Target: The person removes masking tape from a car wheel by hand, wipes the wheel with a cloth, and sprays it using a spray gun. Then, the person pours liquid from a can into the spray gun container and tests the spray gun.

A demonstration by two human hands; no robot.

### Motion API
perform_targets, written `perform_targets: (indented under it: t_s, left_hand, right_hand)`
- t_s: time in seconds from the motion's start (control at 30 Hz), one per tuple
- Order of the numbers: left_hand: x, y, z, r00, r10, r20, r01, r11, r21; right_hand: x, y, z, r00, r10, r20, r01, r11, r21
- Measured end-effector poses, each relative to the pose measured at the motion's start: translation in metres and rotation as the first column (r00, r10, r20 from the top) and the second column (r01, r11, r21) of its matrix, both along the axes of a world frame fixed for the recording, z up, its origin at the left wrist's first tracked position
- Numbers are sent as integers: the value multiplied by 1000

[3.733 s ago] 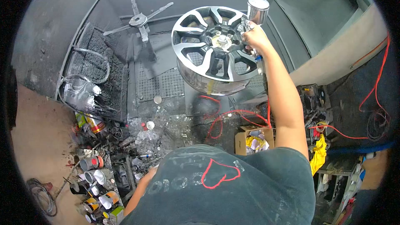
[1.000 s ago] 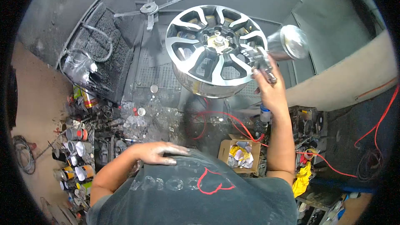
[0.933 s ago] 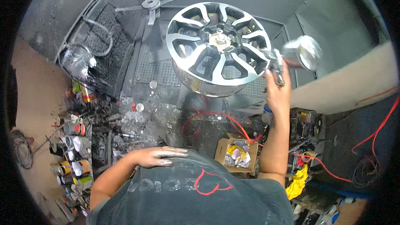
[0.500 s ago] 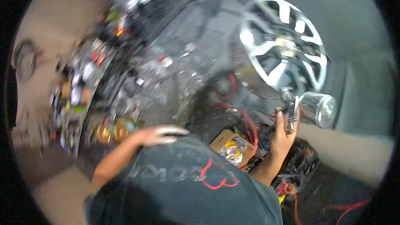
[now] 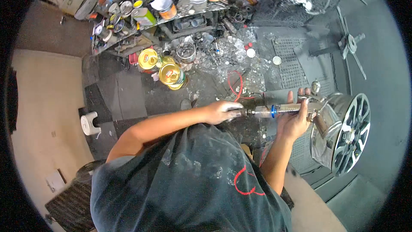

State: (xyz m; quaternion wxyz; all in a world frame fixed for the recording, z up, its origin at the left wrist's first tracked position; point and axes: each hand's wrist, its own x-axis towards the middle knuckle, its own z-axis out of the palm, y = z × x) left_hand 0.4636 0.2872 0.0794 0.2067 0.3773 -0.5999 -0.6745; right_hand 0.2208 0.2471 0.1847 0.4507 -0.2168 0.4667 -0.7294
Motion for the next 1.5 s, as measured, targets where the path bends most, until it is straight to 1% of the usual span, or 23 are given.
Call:
perform_targets:
  t_s: [0.07,0.2,0.27,0.3,0.33,0.4,0.47,0.53,0.6,0.63,0.73,0.87,0.93,0.97,1.03,1.13,1.2,1.23,1.3,1.33,1.4,1.47,1.5]
  left_hand:
    - [46,10,-4,1000,17,-25,-17,1000,12]
    - [123,46,-10,985,160,-64,-164,985,-59]
    - [147,61,-24,978,209,-14,-206,946,-251]
    - [155,70,-24,961,277,26,-260,928,-265]
    - [164,75,-25,957,290,-7,-285,936,-205]
    - [170,83,-31,909,418,-1,-408,888,-212]
    - [177,77,-27,892,451,43,-438,882,-174]
    - [179,68,-24,873,477,99,-462,875,-142]
    - [177,57,-25,815,552,178,-514,830,-218]
    - [172,51,-31,796,596,111,-558,792,-249]
    - [158,28,-41,733,668,125,-624,735,-265]
    - [129,-17,-41,725,635,266,-634,766,-104]
    - [99,-32,-64,685,680,264,-681,725,-103]
    - [88,-41,-74,640,720,270,-722,683,-111]
    - [76,-48,-85,624,678,388,-747,663,44]
    - [71,-57,-97,550,713,435,-791,611,-2]
    - [69,-43,-128,553,684,476,-800,595,74]
    - [66,-27,-150,470,714,518,-834,552,-5]
    - [68,3,-174,384,700,602,-886,462,28]
    - [70,14,-180,385,695,607,-888,459,38]
    - [72,28,-190,336,655,677,-919,385,84]
    - [68,39,-210,349,595,724,-922,357,151]
    - [63,45,-227,310,588,747,-940,307,149]
  right_hand:
    - [36,4,-9,999,28,-23,-27,999,36]
    - [112,16,-39,976,177,-126,-140,956,256]
    - [144,18,-43,928,327,-178,-232,882,410]
    - [154,17,-55,928,336,-161,-259,893,369]
    - [175,16,-39,912,390,-128,-290,833,472]
    - [187,10,-59,893,427,-143,-328,834,443]
    - [192,-3,-63,817,563,-124,-430,738,521]
    - [205,-18,-72,835,543,-85,-443,757,481]
    - [213,-37,-80,831,556,-37,-469,733,493]
    - [212,-47,-84,832,555,11,-486,717,499]
    - [198,-88,-121,792,609,33,-527,657,539]
    - [188,-150,-151,741,654,151,-603,549,579]
    - [171,-180,-183,717,675,172,-620,507,599]
    - [167,-194,-198,673,700,240,-664,428,613]
    - [166,-213,-229,624,726,290,-663,296,687]
    - [175,-221,-271,563,724,399,-723,197,662]
    - [182,-224,-302,533,710,461,-751,145,644]
    - [190,-232,-308,565,702,433,-729,179,660]
    - [192,-244,-346,579,705,411,-718,201,667]
    - [195,-251,-356,578,703,414,-715,192,672]
    - [204,-266,-372,614,757,223,-613,279,739]
    - [212,-277,-390,612,760,219,-616,286,734]
    - [219,-282,-407,628,766,138,-559,321,765]
